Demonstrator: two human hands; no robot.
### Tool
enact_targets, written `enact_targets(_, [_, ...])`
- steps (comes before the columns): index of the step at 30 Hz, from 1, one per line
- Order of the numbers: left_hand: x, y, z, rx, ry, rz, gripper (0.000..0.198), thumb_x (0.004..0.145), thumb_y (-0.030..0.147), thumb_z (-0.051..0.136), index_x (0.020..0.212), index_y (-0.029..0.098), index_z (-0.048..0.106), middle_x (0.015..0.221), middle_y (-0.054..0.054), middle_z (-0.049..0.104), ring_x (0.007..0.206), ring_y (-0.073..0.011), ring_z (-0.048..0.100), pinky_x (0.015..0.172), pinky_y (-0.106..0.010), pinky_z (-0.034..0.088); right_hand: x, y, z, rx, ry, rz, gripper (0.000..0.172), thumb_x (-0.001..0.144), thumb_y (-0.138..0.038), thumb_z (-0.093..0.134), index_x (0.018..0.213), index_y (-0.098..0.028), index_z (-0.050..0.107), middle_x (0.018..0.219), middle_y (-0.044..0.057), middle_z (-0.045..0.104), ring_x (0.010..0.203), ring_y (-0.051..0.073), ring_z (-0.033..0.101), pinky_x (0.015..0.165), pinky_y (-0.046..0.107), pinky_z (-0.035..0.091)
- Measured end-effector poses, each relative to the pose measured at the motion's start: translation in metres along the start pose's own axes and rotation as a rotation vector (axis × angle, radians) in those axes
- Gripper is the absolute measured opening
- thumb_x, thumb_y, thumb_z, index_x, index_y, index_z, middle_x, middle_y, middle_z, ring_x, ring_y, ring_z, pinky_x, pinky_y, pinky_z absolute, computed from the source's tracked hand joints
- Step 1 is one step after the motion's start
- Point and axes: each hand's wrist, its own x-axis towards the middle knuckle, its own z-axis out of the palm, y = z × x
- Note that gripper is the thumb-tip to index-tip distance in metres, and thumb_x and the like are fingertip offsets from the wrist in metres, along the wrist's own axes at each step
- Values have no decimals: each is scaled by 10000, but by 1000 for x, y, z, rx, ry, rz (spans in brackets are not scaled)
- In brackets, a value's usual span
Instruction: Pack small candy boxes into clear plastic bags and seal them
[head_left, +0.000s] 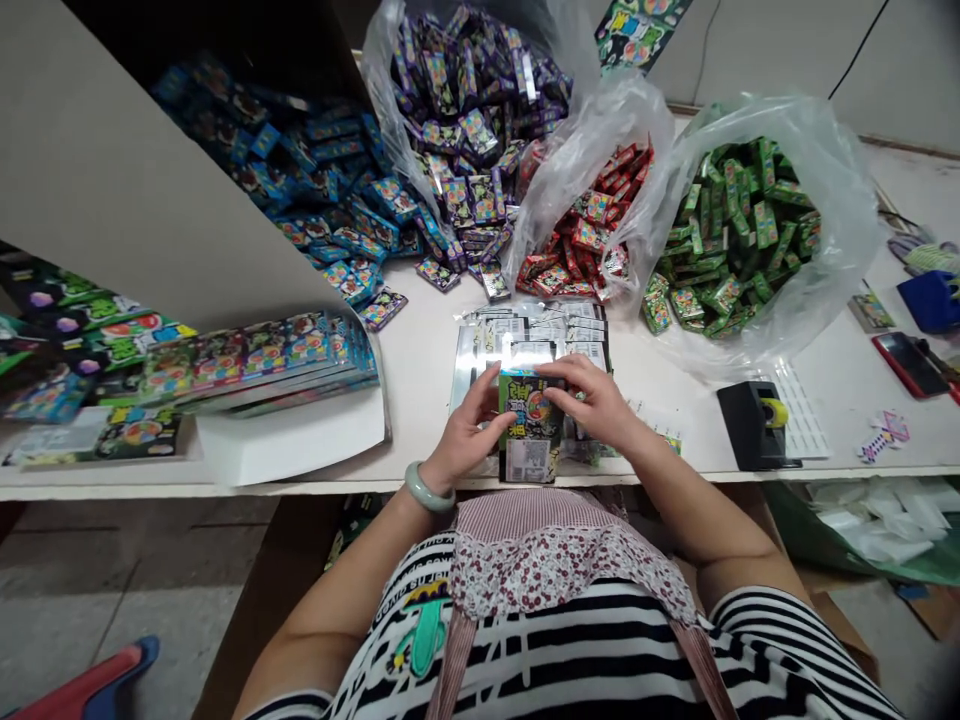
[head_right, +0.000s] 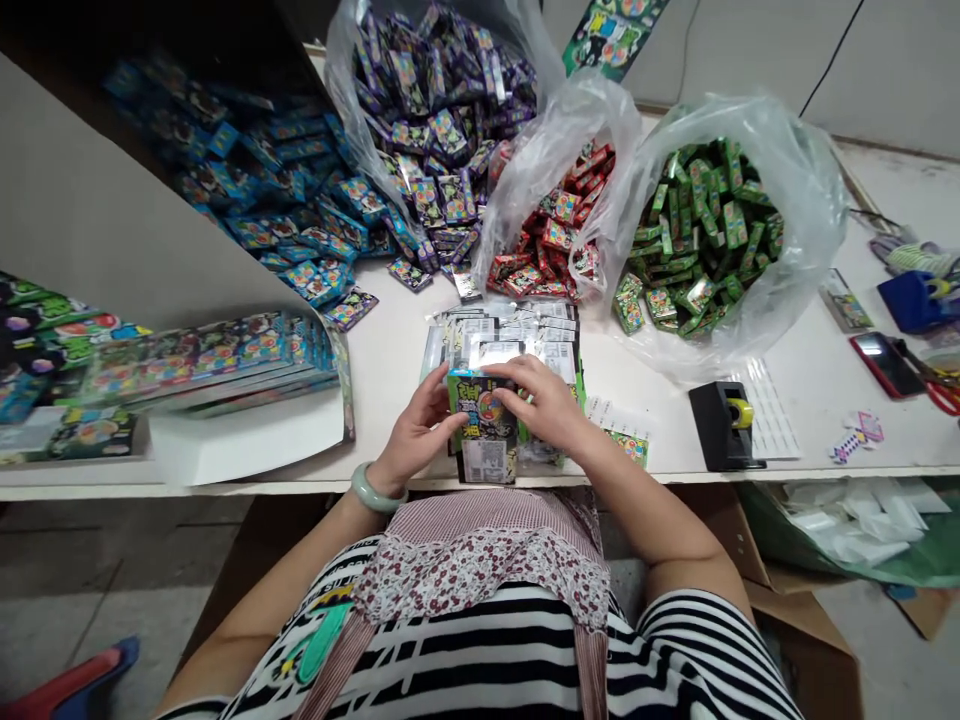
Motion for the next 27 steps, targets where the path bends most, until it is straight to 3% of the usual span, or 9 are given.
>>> enact_targets(3, [4, -1, -5, 12, -10, -5, 713, 897, 319, 650, 1526, 314, 313, 1151, -99, 679, 966, -202, 705, 842, -402, 619, -12, 17, 23, 290, 333, 141, 438, 816, -341, 679, 1222, -285, 523, 1112, 42, 607, 825, 131, 639, 799, 324, 563])
enact_targets(6, [7, 0, -8, 23, -50, -9, 672, 897, 321, 651, 1498, 315, 349, 1138, -89, 683, 963, -198, 706, 838, -393, 618, -17, 25, 38, 433, 442, 222, 367, 776, -400, 704, 1074, -262, 540, 985, 23, 636, 833, 145, 654, 816, 323, 570])
enact_targets(10, [12, 5, -8, 27, -71, -22, 581, 887, 320, 665, 1418, 276, 435, 1152, -84, 679, 990, -193, 699, 840, -350, 608, -16, 24, 36, 343, 411, 213, 293, 832, -440, 642, 1044, -243, 601, 996, 45, 650, 863, 156, 652, 813, 324, 558])
enact_targets(15, [27, 21, 0, 16, 143, 52, 230, 900, 364, 640, 1075, 214, 643, 1135, -82, 695, 1056, -197, 679, 916, -366, 577, -8, 19, 15, 211, 268, 97, 205, 875, -431, 607, 913, -230, 628, 929, 34, 643, 825, 151, 628, 732, 303, 528])
enact_targets(17, [37, 28, 4, -24, 196, 52, 157, 900, 355, 645, 920, 199, 650, 1042, -73, 724, 1018, -189, 690, 910, -369, 573, -2, 16, 6, 202, 224, 67, 213, 862, -426, 632, 819, -219, 604, 929, 40, 645, 878, 161, 623, 705, 287, 516])
enact_targets(22, [50, 40, 6, -59, 161, 12, 194, 868, 322, 685, 1021, 204, 669, 912, -41, 736, 873, -158, 700, 804, -321, 577, 6, 7, -6, 311, 172, 138, 262, 798, -407, 695, 958, -225, 594, 870, 18, 640, 820, 147, 620, 632, 258, 513])
enact_targets(27, [51, 47, 3, 20, 118, 42, 135, 823, 319, 722, 824, 187, 694, 825, -33, 692, 796, -148, 651, 729, -294, 544, 7, -1, -11, 160, 84, 30, 166, 802, -357, 693, 802, -218, 601, 924, 29, 640, 888, 152, 609, 682, 283, 519])
